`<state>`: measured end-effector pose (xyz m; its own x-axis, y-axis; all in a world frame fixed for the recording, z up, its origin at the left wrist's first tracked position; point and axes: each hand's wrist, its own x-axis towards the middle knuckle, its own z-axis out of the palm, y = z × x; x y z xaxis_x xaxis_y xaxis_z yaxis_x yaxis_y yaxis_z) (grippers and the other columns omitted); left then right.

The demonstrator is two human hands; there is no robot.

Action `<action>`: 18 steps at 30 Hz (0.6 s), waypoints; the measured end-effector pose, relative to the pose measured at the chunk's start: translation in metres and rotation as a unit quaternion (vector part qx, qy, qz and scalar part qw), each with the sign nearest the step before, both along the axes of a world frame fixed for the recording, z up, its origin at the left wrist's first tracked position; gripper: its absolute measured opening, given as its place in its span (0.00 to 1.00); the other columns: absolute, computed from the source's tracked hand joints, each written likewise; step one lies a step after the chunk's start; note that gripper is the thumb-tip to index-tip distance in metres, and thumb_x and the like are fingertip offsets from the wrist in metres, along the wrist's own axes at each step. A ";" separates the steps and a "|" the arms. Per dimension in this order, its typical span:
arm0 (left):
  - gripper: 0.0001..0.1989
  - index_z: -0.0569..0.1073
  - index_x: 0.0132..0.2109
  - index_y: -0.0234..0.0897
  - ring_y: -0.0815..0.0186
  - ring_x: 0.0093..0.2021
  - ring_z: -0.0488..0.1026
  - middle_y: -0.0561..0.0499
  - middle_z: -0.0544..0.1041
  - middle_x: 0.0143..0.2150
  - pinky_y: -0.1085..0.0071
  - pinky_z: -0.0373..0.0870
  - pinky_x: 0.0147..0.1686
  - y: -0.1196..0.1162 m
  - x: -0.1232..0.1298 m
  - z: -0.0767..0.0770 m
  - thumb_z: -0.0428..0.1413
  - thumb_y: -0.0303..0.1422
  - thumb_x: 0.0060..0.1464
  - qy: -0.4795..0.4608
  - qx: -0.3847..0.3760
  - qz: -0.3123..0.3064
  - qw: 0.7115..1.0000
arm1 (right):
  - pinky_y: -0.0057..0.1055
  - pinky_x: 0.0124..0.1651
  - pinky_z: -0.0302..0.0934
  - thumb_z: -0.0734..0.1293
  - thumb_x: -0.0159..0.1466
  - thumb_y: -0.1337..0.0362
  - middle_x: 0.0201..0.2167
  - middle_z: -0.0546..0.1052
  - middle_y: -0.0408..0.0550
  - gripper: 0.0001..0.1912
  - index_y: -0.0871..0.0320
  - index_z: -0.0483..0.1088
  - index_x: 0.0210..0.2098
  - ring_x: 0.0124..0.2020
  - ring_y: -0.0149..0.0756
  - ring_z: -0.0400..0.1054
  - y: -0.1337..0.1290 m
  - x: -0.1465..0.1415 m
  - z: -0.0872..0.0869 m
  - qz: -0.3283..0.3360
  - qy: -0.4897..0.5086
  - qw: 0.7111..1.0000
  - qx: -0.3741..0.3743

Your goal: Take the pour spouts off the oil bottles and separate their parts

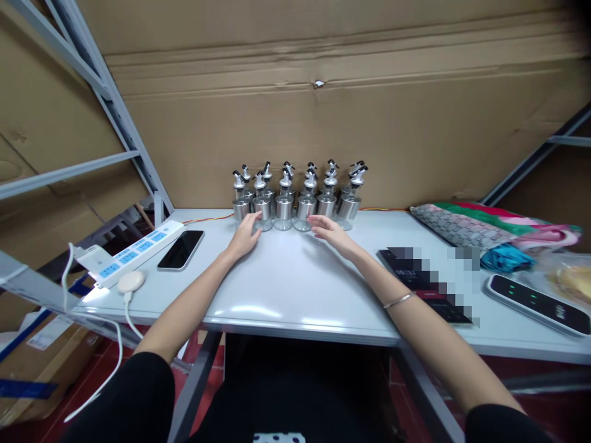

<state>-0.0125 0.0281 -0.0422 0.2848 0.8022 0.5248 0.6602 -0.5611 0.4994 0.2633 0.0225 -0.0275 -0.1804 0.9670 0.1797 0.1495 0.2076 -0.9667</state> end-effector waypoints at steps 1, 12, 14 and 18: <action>0.25 0.57 0.60 0.35 0.61 0.56 0.64 0.43 0.65 0.54 0.64 0.63 0.55 0.001 -0.002 0.001 0.49 0.28 0.55 0.000 0.001 0.007 1.000 | 0.47 0.57 0.58 0.66 0.52 0.65 0.56 0.69 0.50 0.19 0.52 0.68 0.45 0.57 0.41 0.63 0.000 0.000 -0.001 0.012 -0.003 1.000 -0.003; 0.24 0.61 0.50 0.35 0.60 0.50 0.63 0.43 0.64 0.49 0.63 0.61 0.53 0.013 -0.020 0.004 0.57 0.27 0.44 -0.196 0.119 0.203 0.952 | 0.47 0.57 0.58 0.67 0.50 0.64 0.56 0.68 0.55 0.20 0.57 0.66 0.44 0.56 0.43 0.63 0.004 -0.002 -0.006 -0.012 -0.006 1.000 -0.018; 0.33 0.57 0.55 0.37 0.59 0.54 0.62 0.42 0.61 0.56 0.63 0.59 0.56 0.019 -0.024 0.002 0.59 0.27 0.41 -0.277 0.062 0.217 0.934 | 0.46 0.53 0.62 0.67 0.50 0.62 0.54 0.70 0.55 0.23 0.56 0.63 0.46 0.53 0.42 0.65 0.004 -0.001 -0.004 -0.040 0.023 0.999 -0.026; 0.28 0.58 0.57 0.39 0.59 0.60 0.61 0.43 0.63 0.59 0.64 0.59 0.57 0.027 -0.027 0.001 0.53 0.29 0.47 -0.410 -0.115 0.163 0.890 | 0.41 0.44 0.67 0.67 0.49 0.59 0.45 0.74 0.50 0.31 0.53 0.55 0.50 0.47 0.40 0.68 0.003 -0.001 0.002 -0.112 0.090 0.990 -0.012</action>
